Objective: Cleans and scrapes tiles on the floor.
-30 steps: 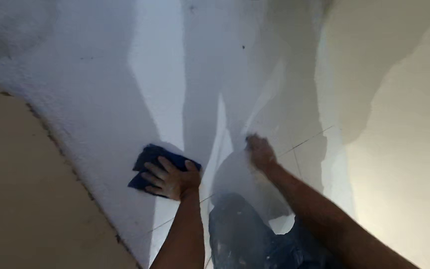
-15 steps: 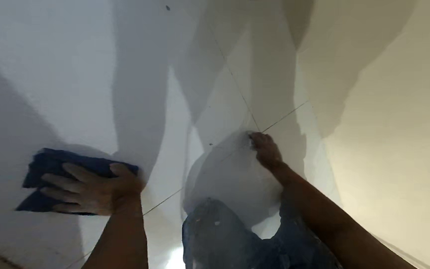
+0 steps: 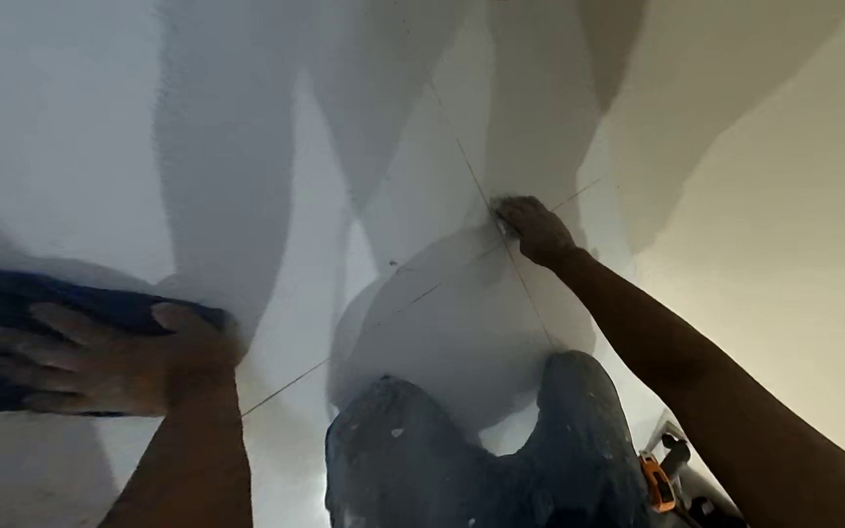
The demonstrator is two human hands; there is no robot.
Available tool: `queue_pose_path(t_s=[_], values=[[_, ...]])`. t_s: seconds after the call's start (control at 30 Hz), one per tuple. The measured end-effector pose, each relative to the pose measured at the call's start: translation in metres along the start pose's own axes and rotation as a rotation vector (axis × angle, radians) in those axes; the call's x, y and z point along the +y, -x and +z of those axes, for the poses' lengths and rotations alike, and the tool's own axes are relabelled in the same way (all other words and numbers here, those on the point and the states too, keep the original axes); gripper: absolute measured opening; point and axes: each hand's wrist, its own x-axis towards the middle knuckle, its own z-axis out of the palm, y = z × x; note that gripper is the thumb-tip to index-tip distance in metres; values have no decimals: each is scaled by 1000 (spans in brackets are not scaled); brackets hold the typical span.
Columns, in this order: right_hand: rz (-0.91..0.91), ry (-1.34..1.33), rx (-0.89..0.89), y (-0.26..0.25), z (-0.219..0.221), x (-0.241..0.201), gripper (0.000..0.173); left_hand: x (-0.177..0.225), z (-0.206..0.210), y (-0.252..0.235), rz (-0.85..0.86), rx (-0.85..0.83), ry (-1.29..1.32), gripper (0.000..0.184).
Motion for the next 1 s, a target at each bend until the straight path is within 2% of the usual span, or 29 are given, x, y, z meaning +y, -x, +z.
queue_pose_path(t_s=[0.13, 0.3, 0.4, 0.57, 0.63, 0.7, 0.8, 0.87, 0.93, 1.0], values=[[-44, -9, -35, 16, 2, -5, 57, 0, 3, -8, -1, 60, -18, 84], [-37, 22, -30, -11, -18, -10, 53, 9, -5, -2, -7, 35, 2, 83], [-65, 13, -98, 5, -9, -18, 53, 4, -2, -6, -10, 51, -18, 84], [-3, 9, -32, -13, -18, -24, 50, 1, 6, -9, -3, 70, -18, 83], [24, -25, 7, 6, 2, -31, 51, 2, 1, -8, -16, 68, -23, 83], [99, -42, 20, 60, 54, -49, 58, 2, 3, -7, -25, 33, -25, 85], [221, -175, -112, 136, 121, -110, 56, -1, 7, -9, -25, -10, 14, 86], [379, -253, -126, 141, 125, -132, 55, 5, 2, -6, -23, -21, 21, 86], [550, -301, -80, 133, 119, -130, 52, 3, -3, -4, 10, -29, 18, 86], [660, -365, -162, 141, 117, -130, 56, 1, -1, -5, 37, -12, -2, 87]])
